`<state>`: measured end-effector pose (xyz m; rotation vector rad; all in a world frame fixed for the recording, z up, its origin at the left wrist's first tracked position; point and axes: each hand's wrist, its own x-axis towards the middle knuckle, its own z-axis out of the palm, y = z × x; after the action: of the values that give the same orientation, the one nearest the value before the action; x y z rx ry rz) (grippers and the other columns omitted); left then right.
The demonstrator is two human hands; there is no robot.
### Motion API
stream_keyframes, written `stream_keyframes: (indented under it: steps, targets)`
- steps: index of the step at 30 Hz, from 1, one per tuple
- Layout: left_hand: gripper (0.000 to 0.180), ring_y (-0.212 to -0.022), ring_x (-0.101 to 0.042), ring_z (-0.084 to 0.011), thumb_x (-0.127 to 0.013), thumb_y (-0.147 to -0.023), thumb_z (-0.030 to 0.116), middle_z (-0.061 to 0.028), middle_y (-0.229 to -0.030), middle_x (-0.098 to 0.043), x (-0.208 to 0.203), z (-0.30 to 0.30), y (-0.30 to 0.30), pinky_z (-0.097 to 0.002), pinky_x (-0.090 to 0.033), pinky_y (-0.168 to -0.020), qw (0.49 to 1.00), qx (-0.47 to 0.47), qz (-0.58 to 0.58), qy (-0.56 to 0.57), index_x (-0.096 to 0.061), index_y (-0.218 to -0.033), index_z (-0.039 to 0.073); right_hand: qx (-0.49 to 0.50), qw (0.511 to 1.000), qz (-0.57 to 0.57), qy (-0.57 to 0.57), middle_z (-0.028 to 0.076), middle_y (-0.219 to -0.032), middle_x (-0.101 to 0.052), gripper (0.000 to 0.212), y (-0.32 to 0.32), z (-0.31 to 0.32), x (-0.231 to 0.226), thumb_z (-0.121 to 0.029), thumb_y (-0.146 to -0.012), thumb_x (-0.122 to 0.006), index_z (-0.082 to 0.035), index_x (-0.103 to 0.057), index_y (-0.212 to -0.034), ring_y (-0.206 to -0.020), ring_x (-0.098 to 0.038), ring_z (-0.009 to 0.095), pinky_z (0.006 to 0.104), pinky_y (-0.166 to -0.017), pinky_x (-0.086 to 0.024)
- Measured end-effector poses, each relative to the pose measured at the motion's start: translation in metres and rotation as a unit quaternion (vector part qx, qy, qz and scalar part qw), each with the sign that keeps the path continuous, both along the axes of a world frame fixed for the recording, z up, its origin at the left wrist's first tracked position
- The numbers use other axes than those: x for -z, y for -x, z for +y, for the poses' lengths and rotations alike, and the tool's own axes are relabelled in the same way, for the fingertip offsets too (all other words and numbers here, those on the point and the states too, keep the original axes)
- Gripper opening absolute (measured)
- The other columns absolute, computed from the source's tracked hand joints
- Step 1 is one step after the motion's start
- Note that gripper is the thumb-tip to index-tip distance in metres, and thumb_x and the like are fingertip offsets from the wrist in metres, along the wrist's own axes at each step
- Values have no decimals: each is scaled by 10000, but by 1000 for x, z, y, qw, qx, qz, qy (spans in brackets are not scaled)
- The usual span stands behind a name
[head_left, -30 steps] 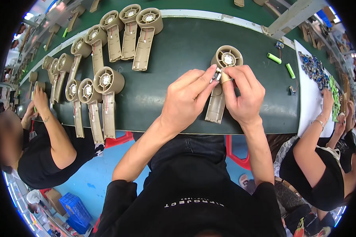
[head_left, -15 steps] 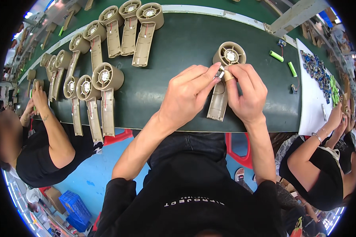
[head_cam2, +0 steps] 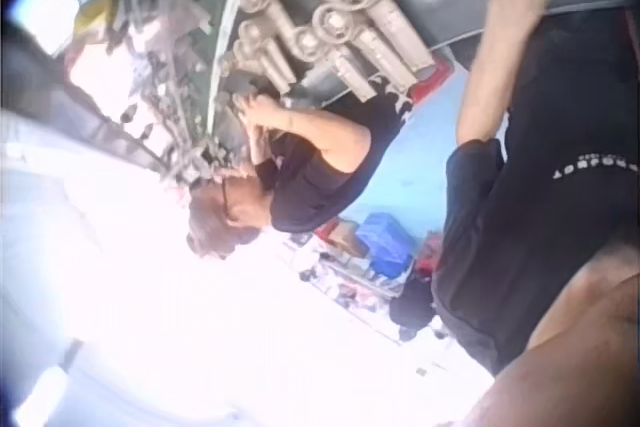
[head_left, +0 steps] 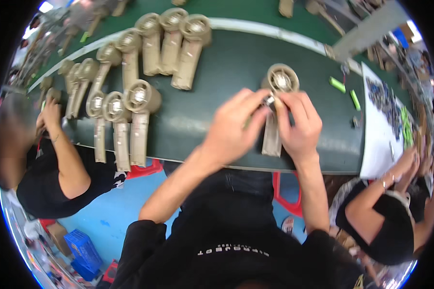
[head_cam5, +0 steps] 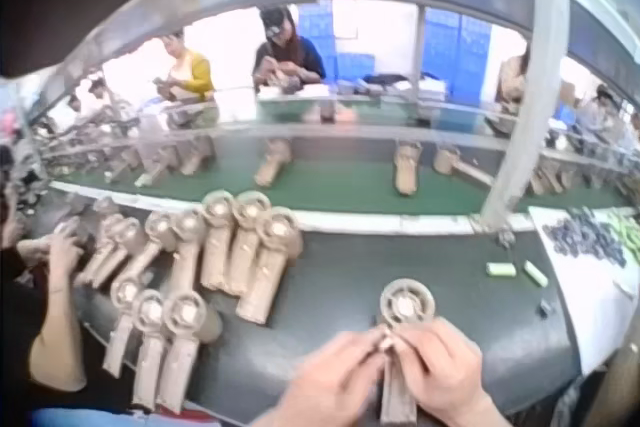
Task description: Assembling the internal motor and components into portable fan housings on a factory production line.
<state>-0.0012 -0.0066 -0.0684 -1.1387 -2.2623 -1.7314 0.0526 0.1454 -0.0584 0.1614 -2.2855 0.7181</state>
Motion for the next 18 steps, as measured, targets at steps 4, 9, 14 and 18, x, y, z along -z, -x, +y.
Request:
stream_keyframes:
  steps: [4,9,14,18]
  targets:
    - [422,-877,-634,-407,-539,-881,2,-238,-1019,-608,0,20,-24,-459,-493,-753,994,5,-91,61,-396,-1278,16,54,996,0,68,145,-998,-637,227,-18,6,2,23,-872,-617,21,-634,-1099,-833,-620,217,296,-708,-508]
    - [370,-894,-635,-445,-492,-896,8,-272,-911,-608,-56,-8,19,-488,-485,-757,988,-25,-144,57,-367,-1242,41,96,956,-49,272,40,-956,-605,329,-29,15,10,-27,-925,-599,-17,-566,-1252,-741,-539,81,216,-659,-435]
    - [406,-913,-655,-422,-554,-898,203,-283,-990,-659,-118,-50,186,-465,-517,-800,924,-305,43,226,-487,-1245,2,92,943,-139,290,37,-935,-601,337,-24,16,4,-29,-920,-603,-12,-561,-1254,-695,-517,67,211,-626,-429]
    - [459,-1095,-598,-420,-583,-874,219,-280,-1149,-626,-84,-110,348,-470,-469,-935,873,-356,42,331,-481,-1258,-13,54,942,-170,284,41,-918,-605,338,-20,12,9,-20,-911,-604,8,-559,-1245,-680,-509,64,207,-611,-416]
